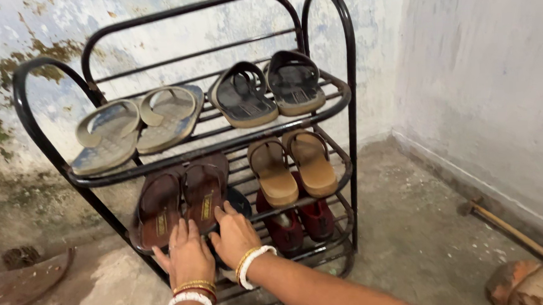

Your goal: The person cleans a pair of shoes using a cloth, wipes different parts of the shoes, and places them onto a shoe rack.

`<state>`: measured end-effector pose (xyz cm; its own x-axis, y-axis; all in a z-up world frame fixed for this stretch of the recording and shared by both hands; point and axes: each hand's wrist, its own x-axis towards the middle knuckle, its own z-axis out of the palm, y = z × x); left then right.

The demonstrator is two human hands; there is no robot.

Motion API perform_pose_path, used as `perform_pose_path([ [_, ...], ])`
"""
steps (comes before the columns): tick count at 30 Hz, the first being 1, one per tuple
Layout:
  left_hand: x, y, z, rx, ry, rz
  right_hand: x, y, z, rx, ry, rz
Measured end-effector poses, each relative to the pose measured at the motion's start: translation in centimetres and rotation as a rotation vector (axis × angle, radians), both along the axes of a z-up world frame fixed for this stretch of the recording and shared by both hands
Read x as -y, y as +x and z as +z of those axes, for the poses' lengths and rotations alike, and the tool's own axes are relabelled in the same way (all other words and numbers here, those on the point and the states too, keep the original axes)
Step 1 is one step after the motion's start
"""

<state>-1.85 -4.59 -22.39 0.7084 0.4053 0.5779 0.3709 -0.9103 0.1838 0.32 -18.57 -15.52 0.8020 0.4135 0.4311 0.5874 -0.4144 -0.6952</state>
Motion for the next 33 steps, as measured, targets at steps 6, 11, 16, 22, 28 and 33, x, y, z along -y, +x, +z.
perform_pose_path([
  [6,1.3,-1.9,2.2,-0.077,0.001,-0.014,0.6,-1.2,1.1,0.108,-0.094,-0.055],
  [11,0.8,-2.8,2.7,0.005,0.05,-0.032,0.0,-2.0,1.0,0.318,-0.219,-0.077],
  [16,-3.5,-2.6,2.7,0.001,0.198,0.076,-5.0,-1.4,-0.5,0.584,-0.246,0.046],
  [22,-7.7,-2.6,2.0,-0.282,-0.02,-0.014,-8.4,-0.2,-1.1,0.446,-0.521,0.16],
  [28,-6.7,-2.8,2.1,-0.161,0.055,-0.09,-7.9,-0.2,-2.5,0.616,-0.344,0.094],
  [33,-3.1,-1.6,5.0,0.052,0.19,-0.074,-4.1,0.7,-0.5,0.603,-0.221,0.114],
])
